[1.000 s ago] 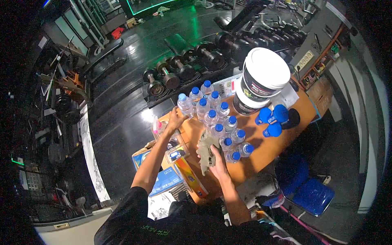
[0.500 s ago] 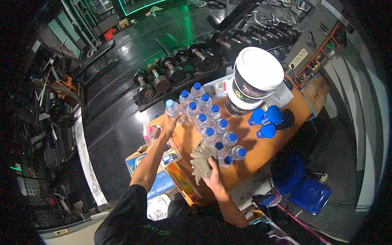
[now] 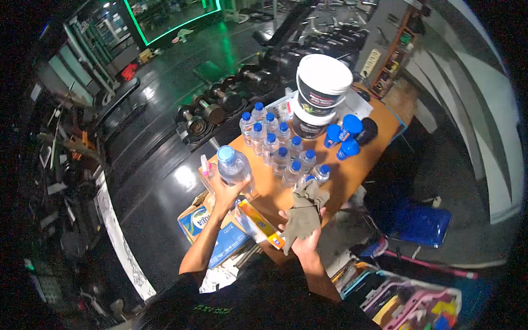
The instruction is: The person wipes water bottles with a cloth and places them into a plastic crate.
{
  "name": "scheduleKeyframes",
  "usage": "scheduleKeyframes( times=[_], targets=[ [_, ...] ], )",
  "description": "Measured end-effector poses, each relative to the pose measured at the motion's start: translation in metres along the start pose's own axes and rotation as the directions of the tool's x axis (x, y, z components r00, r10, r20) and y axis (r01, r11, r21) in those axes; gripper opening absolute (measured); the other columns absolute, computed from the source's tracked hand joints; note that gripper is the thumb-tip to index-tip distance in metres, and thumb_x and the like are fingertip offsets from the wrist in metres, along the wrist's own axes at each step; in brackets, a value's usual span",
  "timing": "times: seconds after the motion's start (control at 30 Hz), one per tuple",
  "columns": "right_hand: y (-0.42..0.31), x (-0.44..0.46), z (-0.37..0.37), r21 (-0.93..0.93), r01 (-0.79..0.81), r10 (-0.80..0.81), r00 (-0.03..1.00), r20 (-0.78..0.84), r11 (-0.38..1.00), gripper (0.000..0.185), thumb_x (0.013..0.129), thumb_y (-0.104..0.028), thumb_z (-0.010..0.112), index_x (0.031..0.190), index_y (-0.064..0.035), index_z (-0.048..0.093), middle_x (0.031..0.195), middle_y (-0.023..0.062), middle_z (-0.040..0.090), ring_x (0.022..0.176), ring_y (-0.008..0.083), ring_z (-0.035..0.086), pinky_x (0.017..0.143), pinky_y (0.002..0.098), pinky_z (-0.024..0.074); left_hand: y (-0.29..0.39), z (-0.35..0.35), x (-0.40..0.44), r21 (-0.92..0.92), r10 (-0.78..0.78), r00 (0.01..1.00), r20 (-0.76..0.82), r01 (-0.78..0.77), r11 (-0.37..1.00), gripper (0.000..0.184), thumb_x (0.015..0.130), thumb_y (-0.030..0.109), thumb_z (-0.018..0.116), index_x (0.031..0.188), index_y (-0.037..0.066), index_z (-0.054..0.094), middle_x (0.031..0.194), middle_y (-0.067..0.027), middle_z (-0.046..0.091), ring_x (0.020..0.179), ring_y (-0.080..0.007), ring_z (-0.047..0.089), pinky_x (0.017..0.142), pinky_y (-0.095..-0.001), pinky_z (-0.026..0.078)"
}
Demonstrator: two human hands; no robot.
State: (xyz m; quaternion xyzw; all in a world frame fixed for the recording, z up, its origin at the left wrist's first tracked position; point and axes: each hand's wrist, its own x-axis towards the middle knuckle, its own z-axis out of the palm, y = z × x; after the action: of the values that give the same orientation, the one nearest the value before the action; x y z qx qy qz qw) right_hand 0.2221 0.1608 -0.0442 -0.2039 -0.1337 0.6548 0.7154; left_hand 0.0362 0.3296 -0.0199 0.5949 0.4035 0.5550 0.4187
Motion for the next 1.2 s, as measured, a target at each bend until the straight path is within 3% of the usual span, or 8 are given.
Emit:
scheduleKeyframes(
  times=[0.13, 0.33, 0.5, 0.57, 0.6, 0.87, 1.0, 1.2],
  targets=[
    [-0.011, -0.056, 0.034, 0.305, 0.085, -0.114, 0.991, 0.077, 0.948, 0.073, 0.088, -0.069, 0.029, 0.127, -0.0097, 0.048, 0.113, 0.0155, 0.060, 0.107, 0.0326, 0.055, 0.083, 0.0492, 0.0469, 0.069, 0.003, -0.051, -0.167, 0.051, 0.961, 0.271, -0.005, 0.986, 0.065, 0.057, 0.027, 0.087, 0.109, -0.001, 0.059, 0.102, -0.0101, 0.057, 0.099, -0.0234, 0.056, 0.090, -0.0362, 0.043],
    [-0.017, -0.162, 0.101, -0.614, 0.360, -0.636, 0.705, -0.314, 0.703, 0.060, 0.094, -0.051, 0.044, 0.134, -0.0068, 0.041, 0.129, 0.0113, 0.049, 0.113, 0.0257, 0.052, 0.088, 0.0425, 0.0470, 0.134, -0.003, -0.120, -0.153, 0.198, 0.660, 0.725, -0.125, 0.980, 0.063, 0.060, 0.024, 0.086, 0.113, 0.002, 0.060, 0.094, -0.0104, 0.057, 0.087, -0.0236, 0.059, 0.079, -0.0341, 0.047],
    [-0.005, -0.236, 0.124, -0.600, 0.647, -0.818, 0.575, -0.021, 0.470, 0.051, 0.093, -0.040, 0.050, 0.129, -0.0034, 0.046, 0.133, 0.0109, 0.045, 0.116, 0.0312, 0.049, 0.096, 0.0458, 0.0416, 0.144, 0.007, -0.180, -0.193, 0.227, 0.490, 0.842, -0.120, 0.974, 0.059, 0.060, 0.021, 0.085, 0.112, 0.003, 0.061, 0.092, -0.0113, 0.057, 0.083, -0.0256, 0.058, 0.076, -0.0346, 0.047],
    [-0.016, -0.254, 0.166, -0.940, 0.079, -0.715, 0.629, 0.305, -0.332, 0.043, 0.086, -0.027, 0.060, 0.126, -0.0121, 0.051, 0.125, 0.0119, 0.050, 0.114, 0.0319, 0.050, 0.095, 0.0469, 0.0409, 0.144, 0.014, -0.198, -0.213, 0.229, 0.416, 0.880, -0.085, 0.973, 0.062, 0.059, 0.020, 0.085, 0.115, 0.003, 0.061, 0.092, -0.0111, 0.057, 0.084, -0.0247, 0.057, 0.078, -0.0345, 0.046],
    [-0.017, -0.263, 0.176, -0.688, -0.235, -0.587, 0.737, 0.335, -0.686, 0.043, 0.083, -0.020, 0.064, 0.124, -0.0165, 0.053, 0.121, 0.0125, 0.052, 0.112, 0.0322, 0.050, 0.095, 0.0475, 0.0405, 0.146, 0.016, -0.206, -0.202, 0.216, 0.386, 0.897, -0.078, 0.976, 0.056, 0.060, 0.019, 0.084, 0.109, 0.003, 0.062, 0.089, -0.0111, 0.057, 0.083, -0.0263, 0.058, 0.076, -0.0349, 0.047],
    [-0.009, -0.350, 0.141, -0.940, -0.337, -0.953, 0.297, -0.054, -0.052, 0.033, 0.085, -0.013, 0.057, 0.116, -0.0013, 0.053, 0.119, 0.0208, 0.055, 0.114, 0.0388, 0.050, 0.095, 0.0413, 0.0401, 0.154, 0.043, -0.255, -0.372, 0.379, 0.051, 0.924, -0.110, 0.922, 0.041, 0.061, 0.017, 0.083, 0.094, 0.003, 0.063, 0.087, -0.0119, 0.063, 0.081, -0.0296, 0.058, 0.075, -0.0384, 0.049],
    [0.008, -0.370, 0.148, -0.847, -0.393, -0.855, 0.503, 0.128, -0.357, 0.040, 0.076, -0.016, 0.068, 0.115, -0.0127, 0.060, 0.119, 0.0162, 0.054, 0.118, 0.0384, 0.046, 0.097, 0.0444, 0.0410, 0.167, 0.062, -0.282, -0.374, 0.374, -0.013, 0.927, -0.078, 0.924, 0.038, 0.060, 0.015, 0.083, 0.090, 0.003, 0.063, 0.087, -0.0102, 0.063, 0.082, -0.0299, 0.057, 0.076, -0.0387, 0.049],
    [-0.002, -0.420, 0.137, -0.832, -0.554, -0.977, 0.191, -0.097, -0.026, 0.035, 0.076, -0.004, 0.065, 0.110, -0.0031, 0.059, 0.114, 0.0181, 0.057, 0.106, 0.0359, 0.055, 0.093, 0.0405, 0.0437, 0.170, 0.092, -0.310, -0.463, 0.458, -0.109, 0.882, -0.019, 0.886, 0.040, 0.059, 0.011, 0.082, 0.093, 0.003, 0.063, 0.091, -0.0100, 0.061, 0.086, -0.0294, 0.058, 0.076, -0.0374, 0.049]
  ],
)
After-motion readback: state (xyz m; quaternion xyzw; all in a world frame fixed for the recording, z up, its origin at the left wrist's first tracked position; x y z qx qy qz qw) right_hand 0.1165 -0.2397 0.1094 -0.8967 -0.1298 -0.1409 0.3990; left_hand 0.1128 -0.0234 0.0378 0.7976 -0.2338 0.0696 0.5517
